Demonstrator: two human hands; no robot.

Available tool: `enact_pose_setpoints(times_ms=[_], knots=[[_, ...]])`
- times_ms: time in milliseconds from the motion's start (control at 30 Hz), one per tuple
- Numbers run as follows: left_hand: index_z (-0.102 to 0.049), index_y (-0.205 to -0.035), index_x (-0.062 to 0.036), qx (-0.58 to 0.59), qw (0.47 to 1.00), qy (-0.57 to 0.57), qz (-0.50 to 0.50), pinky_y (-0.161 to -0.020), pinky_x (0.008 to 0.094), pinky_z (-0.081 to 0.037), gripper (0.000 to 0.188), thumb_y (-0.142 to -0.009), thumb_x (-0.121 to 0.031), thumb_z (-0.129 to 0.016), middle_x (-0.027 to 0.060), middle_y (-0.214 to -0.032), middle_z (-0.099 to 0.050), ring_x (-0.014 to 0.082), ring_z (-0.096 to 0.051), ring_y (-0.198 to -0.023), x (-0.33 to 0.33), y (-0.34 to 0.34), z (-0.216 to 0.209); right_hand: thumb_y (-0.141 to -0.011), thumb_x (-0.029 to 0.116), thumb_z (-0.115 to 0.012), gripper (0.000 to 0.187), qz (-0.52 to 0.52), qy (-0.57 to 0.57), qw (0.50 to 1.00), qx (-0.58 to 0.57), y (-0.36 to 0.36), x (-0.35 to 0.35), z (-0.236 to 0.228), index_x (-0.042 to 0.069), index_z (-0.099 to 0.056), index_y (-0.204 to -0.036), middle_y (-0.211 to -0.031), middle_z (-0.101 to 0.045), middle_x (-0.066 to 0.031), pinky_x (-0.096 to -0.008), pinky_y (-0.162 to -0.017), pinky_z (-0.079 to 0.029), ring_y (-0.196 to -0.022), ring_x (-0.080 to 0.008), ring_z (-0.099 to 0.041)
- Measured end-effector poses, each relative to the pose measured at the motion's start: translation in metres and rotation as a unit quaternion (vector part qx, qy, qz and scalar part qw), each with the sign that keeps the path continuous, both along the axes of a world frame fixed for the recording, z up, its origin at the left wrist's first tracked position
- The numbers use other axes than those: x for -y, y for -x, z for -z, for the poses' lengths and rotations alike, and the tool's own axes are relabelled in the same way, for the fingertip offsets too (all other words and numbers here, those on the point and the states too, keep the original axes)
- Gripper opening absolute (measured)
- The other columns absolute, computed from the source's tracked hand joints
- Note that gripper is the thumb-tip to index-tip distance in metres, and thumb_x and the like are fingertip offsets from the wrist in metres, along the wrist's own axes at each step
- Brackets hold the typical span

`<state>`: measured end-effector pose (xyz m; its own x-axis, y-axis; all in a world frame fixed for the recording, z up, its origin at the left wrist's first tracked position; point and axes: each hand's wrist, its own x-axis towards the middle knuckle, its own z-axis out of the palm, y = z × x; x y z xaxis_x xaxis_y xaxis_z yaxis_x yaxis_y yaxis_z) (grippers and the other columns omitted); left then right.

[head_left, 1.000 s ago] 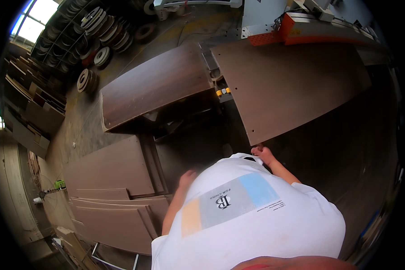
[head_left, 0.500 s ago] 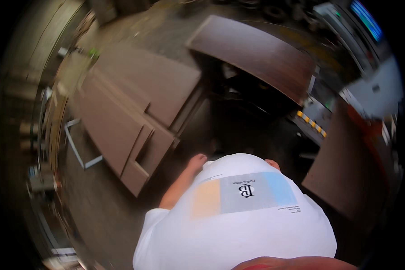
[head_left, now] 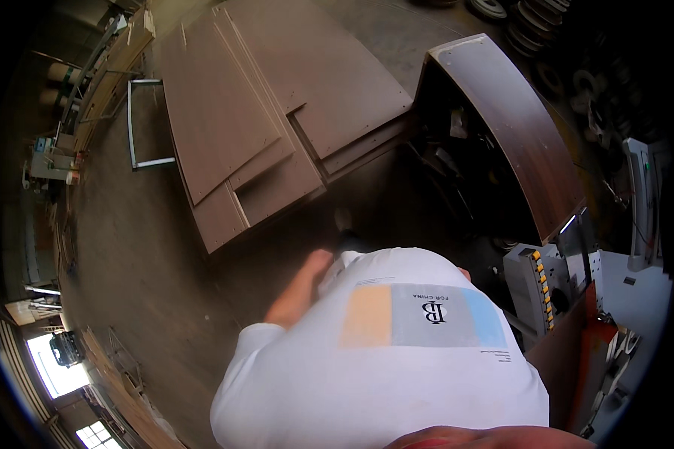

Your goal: The person repeatedly picks up large rectangular wood panels from a stack on the floor and places them onto a machine table. They align the panels on the table, then remove them and return them to the stack. The person also briefly uses a handheld tool to spray the panels.

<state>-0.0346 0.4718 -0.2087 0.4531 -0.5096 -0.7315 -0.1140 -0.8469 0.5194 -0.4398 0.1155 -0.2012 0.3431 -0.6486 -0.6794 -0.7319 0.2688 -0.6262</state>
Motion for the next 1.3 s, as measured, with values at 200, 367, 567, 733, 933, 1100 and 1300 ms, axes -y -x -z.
enact_pose_setpoints(times_ms=[200,367,567,733,933,1100,1300], knots=[[-0.07,-0.104,-0.0044,-0.072,0.978,0.084,-0.178,-0.071,0.034,-0.054,0.026,-0.095,-0.025,-0.059,0.0081,-0.09,-0.072,0.0177,-0.067,-0.077,-0.013,-0.092,0.032,-0.094,0.035,-0.067,0.038,-0.035,-0.07,0.995,-0.062,-0.075,-0.01,-0.041,-0.003,-0.071,-0.096,-0.08,-0.071,-0.0096,-0.032,-0.075,-0.051,-0.079,-0.0159,-0.066],[-0.071,-0.107,-0.0069,-0.014,0.972,0.089,-0.215,-0.079,0.0369,-0.055,0.026,-0.095,-0.026,-0.058,0.0118,-0.094,-0.073,0.0233,-0.07,-0.085,-0.02,-0.223,0.052,-0.093,0.034,-0.067,0.037,-0.04,-0.077,0.993,-0.085,-0.143,-0.038,-0.083,-0.003,-0.071,-0.098,-0.082,-0.071,-0.0092,-0.0318,-0.075,-0.051,-0.08,-0.0159,-0.066],[-0.059,-0.129,-0.008,0.194,0.943,-0.067,-0.262,-0.101,0.0473,-0.048,0.039,-0.094,-0.026,-0.056,0.0218,-0.126,-0.063,0.0378,-0.06,-0.119,-0.04,-0.383,0.044,-0.093,0.033,-0.068,0.036,-0.048,-0.086,0.988,-0.115,-0.216,-0.056,-0.117,-0.002,-0.07,-0.1,-0.084,-0.071,-0.0089,-0.0315,-0.076,-0.051,-0.082,-0.0158,-0.066],[-0.047,-0.14,-0.0005,0.293,0.924,-0.127,-0.209,-0.112,0.0436,-0.039,0.056,-0.091,-0.023,-0.059,0.0201,-0.146,-0.048,0.035,-0.045,-0.136,-0.051,-0.471,0.031,-0.093,0.033,-0.068,0.036,-0.043,-0.088,0.987,-0.128,-0.257,-0.061,-0.139,-0.002,-0.07,-0.102,-0.085,-0.071,-0.0085,-0.0312,-0.077,-0.051,-0.083,-0.0157,-0.066],[-0.043,-0.146,-0.004,0.325,0.921,-0.153,-0.148,-0.122,0.039,-0.025,0.063,-0.089,-0.023,-0.06,0.0165,-0.158,-0.034,0.0302,-0.027,-0.149,-0.064,-0.492,0.058,-0.093,0.032,-0.069,0.035,-0.036,-0.074,0.99,-0.115,-0.29,-0.063,-0.156,-0.002,-0.069,-0.104,-0.087,-0.071,-0.0081,-0.0309,-0.078,-0.051,-0.084,-0.0156,-0.066],[-0.052,-0.138,-0.0071,0.328,0.924,-0.177,-0.084,-0.115,0.04,-0.034,0.058,-0.085,-0.026,-0.061,0.011,-0.154,-0.041,0.0308,-0.041,-0.14,-0.063,-0.5,0.037,-0.092,0.029,-0.07,0.037,-0.073,-0.096,0.983,-0.139,-0.274,-0.054,-0.139,-0.001,-0.066,-0.114,-0.099,-0.071,-0.0088,-0.0318,-0.083,-0.051,-0.091,-0.0164,-0.065],[-0.062,-0.122,-0.0062,0.306,0.935,-0.176,-0.032,-0.099,0.0446,-0.05,0.043,-0.084,-0.028,-0.06,0.0132,-0.135,-0.059,0.0328,-0.06,-0.118,-0.056,-0.514,0.018,-0.093,0.033,-0.07,0.039,-0.1,-0.083,0.979,-0.159,-0.315,-0.056,-0.157,-0.001,-0.067,-0.114,-0.1,-0.071,-0.0095,-0.0327,-0.083,-0.051,-0.093,-0.0167,-0.065]])
